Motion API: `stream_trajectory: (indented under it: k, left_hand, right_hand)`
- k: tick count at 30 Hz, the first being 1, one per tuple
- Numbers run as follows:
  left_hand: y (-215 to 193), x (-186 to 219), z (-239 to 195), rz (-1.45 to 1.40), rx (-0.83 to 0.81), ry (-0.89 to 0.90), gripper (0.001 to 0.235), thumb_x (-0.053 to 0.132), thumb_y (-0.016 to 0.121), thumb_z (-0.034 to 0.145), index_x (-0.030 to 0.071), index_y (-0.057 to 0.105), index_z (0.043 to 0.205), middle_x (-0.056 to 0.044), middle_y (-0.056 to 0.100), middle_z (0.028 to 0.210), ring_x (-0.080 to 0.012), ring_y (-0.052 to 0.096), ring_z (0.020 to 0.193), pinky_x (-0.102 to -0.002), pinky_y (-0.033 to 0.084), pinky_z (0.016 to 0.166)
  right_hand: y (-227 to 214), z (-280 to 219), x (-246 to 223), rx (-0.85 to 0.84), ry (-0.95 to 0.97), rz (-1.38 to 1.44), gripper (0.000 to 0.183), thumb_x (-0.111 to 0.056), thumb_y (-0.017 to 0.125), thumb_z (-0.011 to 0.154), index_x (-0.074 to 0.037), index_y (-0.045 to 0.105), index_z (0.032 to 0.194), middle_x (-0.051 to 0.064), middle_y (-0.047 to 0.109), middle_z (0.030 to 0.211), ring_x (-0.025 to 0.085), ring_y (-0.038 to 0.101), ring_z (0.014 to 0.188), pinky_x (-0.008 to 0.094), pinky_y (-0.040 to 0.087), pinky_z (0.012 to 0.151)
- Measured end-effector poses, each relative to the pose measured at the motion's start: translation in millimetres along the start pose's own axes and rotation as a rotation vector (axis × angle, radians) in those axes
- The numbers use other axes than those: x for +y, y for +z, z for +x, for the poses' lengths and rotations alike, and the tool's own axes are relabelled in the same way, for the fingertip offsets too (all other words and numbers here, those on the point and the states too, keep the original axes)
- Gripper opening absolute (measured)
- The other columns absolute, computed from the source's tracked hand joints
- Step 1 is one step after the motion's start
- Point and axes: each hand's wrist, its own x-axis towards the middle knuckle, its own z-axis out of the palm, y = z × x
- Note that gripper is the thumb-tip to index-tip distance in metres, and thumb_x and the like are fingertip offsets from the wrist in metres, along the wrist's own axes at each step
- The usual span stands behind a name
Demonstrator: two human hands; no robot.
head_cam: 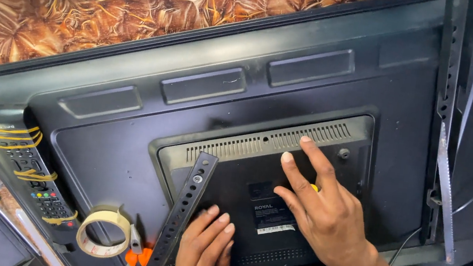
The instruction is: The person attaches a metal mounting bracket to the back of a television using a screwdriver. They align the bracket, insert screws, and tighten them to secure the bracket in place.
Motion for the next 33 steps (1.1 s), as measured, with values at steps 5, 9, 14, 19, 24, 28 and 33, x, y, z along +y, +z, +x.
stream_trajectory:
  k: [5, 9, 14, 19, 24, 28, 33]
  left_hand:
    - [-10, -1, 27, 0.025, 0.090, 0.040, 0.017, 0.010, 0.060, 0.099, 0.001, 0.071, 0.108, -0.018, 0.073, 0.114, -0.0353, 0.071, 0.113, -0.044, 0.057, 0.108]
    - [-19, -3, 38, 0.035, 0.056, -0.136, 0.026, 0.014, 0.058, 0.101, -0.003, 0.065, 0.120, -0.020, 0.069, 0.123, -0.0410, 0.067, 0.125, -0.052, 0.051, 0.119]
    - [-44, -9, 64, -0.061, -0.013, -0.152, 0.023, 0.006, 0.050, 0.102, -0.006, 0.066, 0.115, -0.023, 0.071, 0.119, -0.0355, 0.072, 0.118, -0.046, 0.054, 0.114]
    - [-54, -46, 108, -0.142, -0.259, -0.037, 0.051, 0.039, 0.039, 0.108, -0.002, 0.064, 0.125, -0.021, 0.062, 0.138, -0.0400, 0.054, 0.143, -0.055, 0.040, 0.128]
    - [-32, -86, 129, -0.173, -0.461, 0.159, 0.068, 0.055, 0.028, 0.107, 0.002, 0.066, 0.127, -0.016, 0.061, 0.142, -0.0371, 0.047, 0.147, -0.058, 0.029, 0.129]
    - [-22, -96, 128, -0.181, -0.390, 0.265, 0.051, 0.031, 0.032, 0.111, -0.002, 0.070, 0.118, -0.019, 0.066, 0.133, -0.0392, 0.053, 0.139, -0.057, 0.034, 0.126]
    - [-20, -93, 123, -0.104, -0.304, 0.274, 0.038, 0.018, 0.041, 0.110, -0.002, 0.073, 0.113, -0.024, 0.060, 0.138, -0.0421, 0.048, 0.140, -0.053, 0.038, 0.122]
  right_hand:
    - [-1, -4, 3, -0.012, -0.003, -0.004, 0.059, -0.019, 0.082, 0.097, -0.010, 0.054, 0.148, 0.028, 0.053, 0.151, 0.014, 0.060, 0.061, 0.029, 0.058, 0.061]
    - [-3, -2, 7, -0.024, -0.008, 0.014, 0.051, -0.020, 0.076, 0.099, -0.009, 0.057, 0.144, 0.027, 0.051, 0.152, 0.015, 0.063, 0.064, 0.031, 0.058, 0.063]
    - [-5, -2, 12, -0.042, -0.033, 0.049, 0.050, -0.017, 0.074, 0.099, -0.009, 0.055, 0.145, 0.027, 0.052, 0.151, 0.014, 0.062, 0.062, 0.031, 0.058, 0.061]
    - [-5, -2, 14, -0.040, -0.045, 0.066, 0.054, -0.009, 0.074, 0.099, -0.009, 0.052, 0.148, 0.027, 0.052, 0.151, 0.013, 0.058, 0.058, 0.029, 0.057, 0.055]
    - [-12, 1, 23, -0.073, -0.039, 0.180, 0.048, -0.005, 0.070, 0.097, -0.007, 0.056, 0.144, 0.023, 0.052, 0.149, 0.014, 0.061, 0.064, 0.029, 0.058, 0.056]
    - [-47, 9, 39, -0.103, 0.217, 0.605, 0.044, -0.009, 0.068, 0.094, -0.007, 0.062, 0.137, 0.013, 0.058, 0.140, 0.028, 0.056, 0.134, 0.043, 0.042, 0.121]
    - [-54, 11, 61, -0.137, 0.617, 0.413, 0.013, -0.012, 0.075, 0.095, -0.005, 0.066, 0.090, 0.005, 0.065, 0.087, 0.018, 0.057, 0.079, 0.031, 0.042, 0.078]
